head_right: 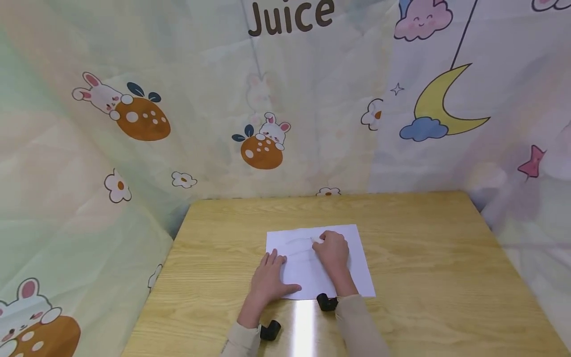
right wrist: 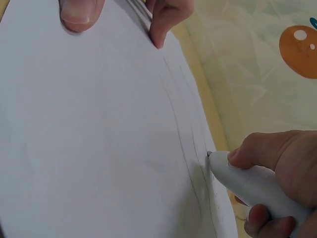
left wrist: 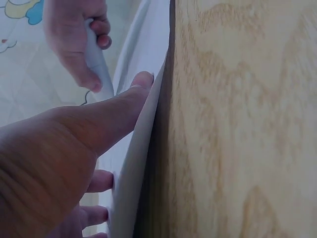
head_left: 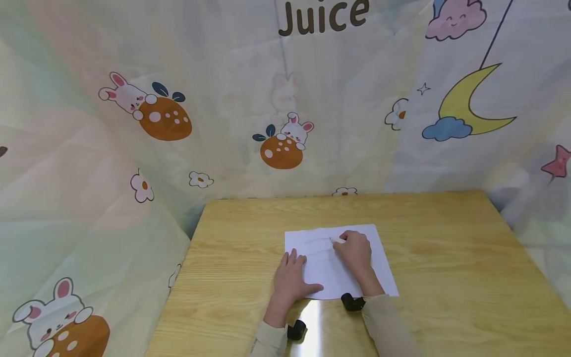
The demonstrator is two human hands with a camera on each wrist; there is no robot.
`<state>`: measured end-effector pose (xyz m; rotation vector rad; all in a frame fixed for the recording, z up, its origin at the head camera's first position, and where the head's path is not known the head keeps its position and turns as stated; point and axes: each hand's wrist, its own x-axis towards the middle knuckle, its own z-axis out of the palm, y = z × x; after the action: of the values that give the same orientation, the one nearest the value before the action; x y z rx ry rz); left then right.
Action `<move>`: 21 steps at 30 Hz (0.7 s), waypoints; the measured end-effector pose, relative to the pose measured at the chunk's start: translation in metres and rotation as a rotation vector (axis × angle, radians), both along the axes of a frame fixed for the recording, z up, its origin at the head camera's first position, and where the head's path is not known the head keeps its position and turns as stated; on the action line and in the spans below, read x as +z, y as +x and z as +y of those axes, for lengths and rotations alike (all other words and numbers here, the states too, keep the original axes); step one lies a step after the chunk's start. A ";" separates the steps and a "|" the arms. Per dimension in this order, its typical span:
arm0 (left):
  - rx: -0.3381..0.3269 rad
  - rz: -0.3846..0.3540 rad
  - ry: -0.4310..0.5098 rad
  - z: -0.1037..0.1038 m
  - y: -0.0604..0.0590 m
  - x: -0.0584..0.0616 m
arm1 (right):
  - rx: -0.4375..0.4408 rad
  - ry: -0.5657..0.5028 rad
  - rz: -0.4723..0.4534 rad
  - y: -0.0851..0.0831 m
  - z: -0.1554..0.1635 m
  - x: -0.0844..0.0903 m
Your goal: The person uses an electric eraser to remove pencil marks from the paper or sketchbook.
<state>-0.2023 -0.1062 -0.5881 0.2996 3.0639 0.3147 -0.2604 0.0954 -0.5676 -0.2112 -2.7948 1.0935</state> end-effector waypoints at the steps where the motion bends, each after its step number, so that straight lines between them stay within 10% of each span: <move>1: -0.001 0.003 0.001 0.000 0.000 0.000 | -0.002 0.002 0.000 0.001 0.000 0.001; 21: -0.006 0.003 0.006 -0.002 0.000 -0.002 | 0.015 0.052 0.009 0.001 -0.002 -0.001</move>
<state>-0.2021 -0.1083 -0.5897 0.3092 3.0647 0.3228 -0.2594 0.0935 -0.5687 -0.1796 -2.8178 1.0210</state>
